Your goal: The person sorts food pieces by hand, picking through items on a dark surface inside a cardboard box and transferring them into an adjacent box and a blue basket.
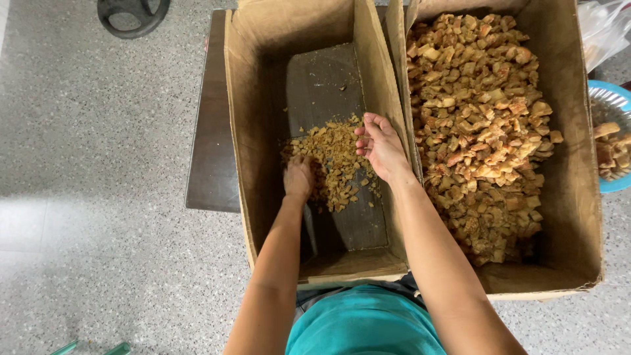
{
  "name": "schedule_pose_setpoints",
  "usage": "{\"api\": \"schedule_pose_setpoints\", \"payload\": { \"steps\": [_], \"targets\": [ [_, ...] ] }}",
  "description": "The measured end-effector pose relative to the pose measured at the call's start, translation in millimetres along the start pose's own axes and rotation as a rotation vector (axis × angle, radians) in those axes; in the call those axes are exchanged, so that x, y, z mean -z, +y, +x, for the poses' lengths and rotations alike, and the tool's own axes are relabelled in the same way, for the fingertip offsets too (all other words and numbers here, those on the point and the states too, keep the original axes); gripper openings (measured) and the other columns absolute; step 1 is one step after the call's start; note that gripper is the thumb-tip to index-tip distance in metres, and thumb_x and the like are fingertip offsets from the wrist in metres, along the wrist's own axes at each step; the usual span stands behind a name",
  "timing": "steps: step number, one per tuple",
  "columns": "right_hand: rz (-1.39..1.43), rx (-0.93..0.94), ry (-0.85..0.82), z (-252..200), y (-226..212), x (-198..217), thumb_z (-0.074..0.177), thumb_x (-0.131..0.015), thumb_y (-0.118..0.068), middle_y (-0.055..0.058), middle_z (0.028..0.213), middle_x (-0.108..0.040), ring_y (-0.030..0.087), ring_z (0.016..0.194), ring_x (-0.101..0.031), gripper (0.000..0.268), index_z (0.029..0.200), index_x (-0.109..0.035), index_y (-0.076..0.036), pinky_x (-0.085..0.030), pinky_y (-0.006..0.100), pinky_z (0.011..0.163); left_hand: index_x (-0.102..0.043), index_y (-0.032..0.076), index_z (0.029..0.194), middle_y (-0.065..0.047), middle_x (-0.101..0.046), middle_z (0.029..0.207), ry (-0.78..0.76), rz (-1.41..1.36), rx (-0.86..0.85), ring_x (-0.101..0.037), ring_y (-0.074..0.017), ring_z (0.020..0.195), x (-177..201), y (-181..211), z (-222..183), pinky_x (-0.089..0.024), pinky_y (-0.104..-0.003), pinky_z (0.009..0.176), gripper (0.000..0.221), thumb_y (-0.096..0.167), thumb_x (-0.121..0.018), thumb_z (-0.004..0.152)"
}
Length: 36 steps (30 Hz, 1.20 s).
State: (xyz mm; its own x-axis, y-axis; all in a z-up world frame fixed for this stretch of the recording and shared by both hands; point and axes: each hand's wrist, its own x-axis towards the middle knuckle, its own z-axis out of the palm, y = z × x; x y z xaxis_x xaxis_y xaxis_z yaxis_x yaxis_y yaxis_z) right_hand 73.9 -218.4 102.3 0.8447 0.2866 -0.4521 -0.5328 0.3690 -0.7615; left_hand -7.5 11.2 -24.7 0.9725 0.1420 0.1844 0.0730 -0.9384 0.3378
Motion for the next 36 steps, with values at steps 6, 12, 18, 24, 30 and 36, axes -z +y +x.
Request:
{"api": "schedule_pose_setpoints", "payload": {
  "steps": [6, 12, 18, 24, 30, 36],
  "targets": [
    [-0.007, -0.008, 0.002, -1.1, -2.2, -1.6, 0.103, -0.060, -0.034, 0.004, 0.100, -0.062, 0.012, 0.078, -0.057, 0.038, 0.135, -0.050, -0.016, -0.053, 0.029, 0.069, -0.072, 0.006, 0.113, -0.019, -0.072, 0.117, -0.132, -0.173, 0.109, -0.066, -0.0372, 0.117, -10.7, -11.8, 2.1, -0.054, -0.045, 0.104, 0.027, -0.004, -0.057, 0.093],
    [0.005, -0.020, -0.001, -1.1, -3.3, -1.9, 0.102, -0.061, -0.034, 0.004, 0.099, -0.062, 0.012, 0.077, -0.057, 0.039, 0.135, -0.051, -0.015, -0.052, 0.029, 0.068, -0.069, 0.001, 0.114, -0.020, -0.075, 0.106, -0.105, -0.570, 0.303, -0.073, -0.0291, 0.093, 43.7, -3.2, 34.9, -0.059, -0.038, 0.084, 0.023, 0.009, -0.069, 0.092],
    [-0.013, -0.006, -0.001, -3.8, -4.1, -2.8, 0.102, -0.062, -0.033, 0.003, 0.100, -0.062, 0.012, 0.078, -0.058, 0.039, 0.135, -0.052, -0.014, -0.053, 0.028, 0.068, -0.074, 0.003, 0.113, -0.019, -0.076, 0.102, -0.162, -0.540, 0.211, -0.076, -0.0292, 0.088, 131.1, 41.6, 59.6, -0.060, -0.040, 0.083, 0.019, 0.017, -0.070, 0.101],
    [0.014, -0.011, -0.001, -3.2, -4.9, -1.5, 0.102, -0.063, -0.031, 0.003, 0.098, -0.062, 0.012, 0.076, -0.058, 0.038, 0.134, -0.053, -0.013, -0.053, 0.028, 0.067, -0.064, -0.004, 0.135, -0.037, -0.063, 0.118, 0.054, -0.320, -0.125, -0.064, -0.0463, 0.104, 134.7, 59.1, 43.6, -0.056, -0.046, 0.086, 0.047, 0.000, -0.063, 0.087],
    [0.049, -0.014, -0.021, -0.5, -3.1, 0.2, 0.102, -0.065, -0.030, 0.004, 0.098, -0.063, 0.012, 0.076, -0.059, 0.037, 0.133, -0.053, -0.014, -0.053, 0.028, 0.067, -0.065, 0.011, 0.135, -0.023, -0.067, 0.135, -0.578, -0.210, -0.037, -0.070, -0.0333, 0.117, 99.9, 47.4, -11.7, -0.058, -0.039, 0.102, 0.034, 0.002, -0.056, 0.103],
    [0.052, -0.022, 0.002, -2.9, -4.1, -2.0, 0.100, -0.065, -0.029, 0.004, 0.096, -0.065, 0.013, 0.076, -0.059, 0.030, 0.126, -0.058, -0.014, -0.053, 0.029, 0.068, -0.048, 0.017, 0.149, -0.015, -0.049, 0.150, -0.862, 0.173, -0.400, -0.060, -0.0378, 0.123, 27.7, 58.8, -40.0, -0.054, -0.044, 0.100, 0.058, 0.000, -0.053, 0.094]
  ]
}}
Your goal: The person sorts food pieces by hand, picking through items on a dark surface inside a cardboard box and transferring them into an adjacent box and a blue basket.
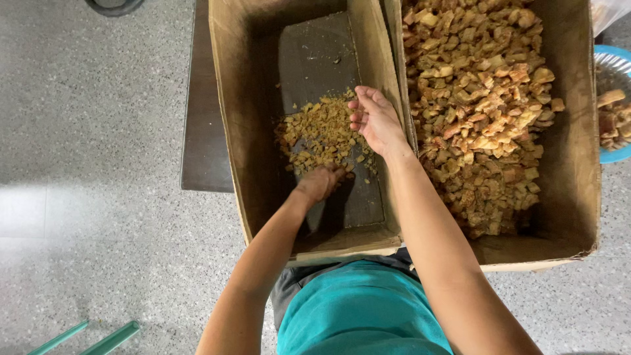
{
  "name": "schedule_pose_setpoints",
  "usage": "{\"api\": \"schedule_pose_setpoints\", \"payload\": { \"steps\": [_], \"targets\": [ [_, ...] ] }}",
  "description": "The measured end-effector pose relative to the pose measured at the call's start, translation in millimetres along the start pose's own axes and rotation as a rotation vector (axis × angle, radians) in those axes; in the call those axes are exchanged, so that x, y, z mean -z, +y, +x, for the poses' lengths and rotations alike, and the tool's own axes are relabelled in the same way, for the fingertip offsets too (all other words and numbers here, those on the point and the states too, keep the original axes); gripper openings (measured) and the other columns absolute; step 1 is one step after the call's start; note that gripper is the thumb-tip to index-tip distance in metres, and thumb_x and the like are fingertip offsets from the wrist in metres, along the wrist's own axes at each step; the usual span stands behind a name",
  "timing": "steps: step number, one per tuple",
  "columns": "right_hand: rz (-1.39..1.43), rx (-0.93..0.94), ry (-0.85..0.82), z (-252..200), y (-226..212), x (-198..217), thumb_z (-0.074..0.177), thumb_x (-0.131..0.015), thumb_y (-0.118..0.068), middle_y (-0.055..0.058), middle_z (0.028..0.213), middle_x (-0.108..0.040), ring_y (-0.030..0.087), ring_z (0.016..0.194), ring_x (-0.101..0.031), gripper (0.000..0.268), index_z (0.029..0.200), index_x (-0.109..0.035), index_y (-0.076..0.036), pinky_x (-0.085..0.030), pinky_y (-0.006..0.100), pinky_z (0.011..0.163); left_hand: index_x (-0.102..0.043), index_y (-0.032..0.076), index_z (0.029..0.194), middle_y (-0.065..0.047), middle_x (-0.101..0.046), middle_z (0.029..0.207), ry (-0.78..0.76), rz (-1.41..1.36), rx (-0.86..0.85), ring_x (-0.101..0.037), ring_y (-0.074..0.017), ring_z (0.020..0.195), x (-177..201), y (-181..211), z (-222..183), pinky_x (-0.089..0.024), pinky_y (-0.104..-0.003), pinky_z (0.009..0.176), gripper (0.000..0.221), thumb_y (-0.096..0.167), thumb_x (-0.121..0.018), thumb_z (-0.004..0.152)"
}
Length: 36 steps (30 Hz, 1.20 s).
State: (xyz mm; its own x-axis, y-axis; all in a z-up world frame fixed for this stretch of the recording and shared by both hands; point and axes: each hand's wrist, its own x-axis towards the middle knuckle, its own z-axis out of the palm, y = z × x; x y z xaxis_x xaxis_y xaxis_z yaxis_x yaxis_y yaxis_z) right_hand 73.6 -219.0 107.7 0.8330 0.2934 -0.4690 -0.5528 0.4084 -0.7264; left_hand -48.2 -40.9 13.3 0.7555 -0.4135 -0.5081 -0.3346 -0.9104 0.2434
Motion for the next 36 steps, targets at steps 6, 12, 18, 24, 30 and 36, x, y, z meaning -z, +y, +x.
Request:
{"api": "schedule_pose_setpoints", "payload": {
  "steps": [6, 12, 18, 24, 30, 36],
  "targets": [
    [-0.009, 0.014, -0.012, -1.4, -0.1, 0.5, 0.101, -0.065, -0.030, 0.002, 0.094, -0.064, 0.012, 0.077, -0.058, 0.028, 0.124, -0.060, -0.015, -0.052, 0.028, 0.068, -0.062, 0.018, 0.136, -0.012, -0.064, 0.136, 0.143, -0.163, 0.047, -0.066, -0.0331, 0.119, -25.4, -27.2, 8.6, -0.057, -0.043, 0.098, 0.044, 0.002, -0.061, 0.096],
    [0.010, 0.009, -0.033, 1.2, 1.5, 2.7, 0.102, -0.065, -0.029, 0.001, 0.095, -0.064, 0.012, 0.077, -0.059, 0.025, 0.121, -0.059, -0.015, -0.052, 0.028, 0.068, -0.069, 0.004, 0.122, -0.007, -0.074, 0.104, 0.525, -1.473, 0.121, -0.073, -0.0174, 0.092, 53.4, -41.6, -10.2, -0.063, -0.032, 0.088, 0.022, 0.010, -0.063, 0.102],
    [-0.026, -0.021, -0.125, -3.8, -0.1, -0.5, 0.103, -0.062, -0.026, 0.002, 0.097, -0.066, 0.012, 0.081, -0.060, 0.020, 0.115, -0.066, -0.010, -0.054, 0.028, 0.070, -0.065, 0.000, 0.119, -0.007, -0.072, 0.107, 0.446, -2.092, -0.063, -0.068, -0.0156, 0.089, 91.6, -22.6, -29.8, -0.059, -0.031, 0.086, 0.023, 0.015, -0.064, 0.101],
    [-0.236, -0.083, -0.327, -19.1, -5.1, -15.1, 0.101, -0.060, -0.018, 0.003, 0.104, -0.069, 0.013, 0.092, -0.065, 0.026, 0.121, -0.065, -0.003, -0.058, 0.028, 0.081, -0.069, -0.001, 0.117, -0.006, -0.070, 0.101, 0.464, -2.026, -0.077, -0.065, -0.0145, 0.087, 85.6, -25.5, -26.0, -0.057, -0.031, 0.083, 0.026, 0.020, -0.067, 0.102],
    [-0.352, -0.037, -0.371, -22.8, -4.7, -20.4, 0.101, -0.061, -0.011, 0.011, 0.107, -0.070, 0.016, 0.093, -0.069, 0.025, 0.123, -0.065, 0.001, -0.060, 0.028, 0.084, -0.070, -0.005, 0.113, -0.010, -0.073, 0.099, 0.452, -1.918, 0.064, -0.068, -0.0167, 0.087, 105.0, -10.5, -27.0, -0.060, -0.030, 0.084, 0.034, 0.027, -0.062, 0.103],
    [-0.087, -0.055, -0.333, -15.9, -1.3, -8.7, 0.105, -0.057, -0.008, 0.013, 0.108, -0.068, 0.018, 0.091, -0.069, 0.024, 0.125, -0.064, 0.002, -0.060, 0.030, 0.081, -0.068, -0.004, 0.122, -0.012, -0.071, 0.115, 0.411, -2.105, -0.044, -0.068, -0.0184, 0.103, 121.4, 0.7, -43.4, -0.057, -0.031, 0.097, 0.028, 0.012, -0.063, 0.100]
  ]
}}
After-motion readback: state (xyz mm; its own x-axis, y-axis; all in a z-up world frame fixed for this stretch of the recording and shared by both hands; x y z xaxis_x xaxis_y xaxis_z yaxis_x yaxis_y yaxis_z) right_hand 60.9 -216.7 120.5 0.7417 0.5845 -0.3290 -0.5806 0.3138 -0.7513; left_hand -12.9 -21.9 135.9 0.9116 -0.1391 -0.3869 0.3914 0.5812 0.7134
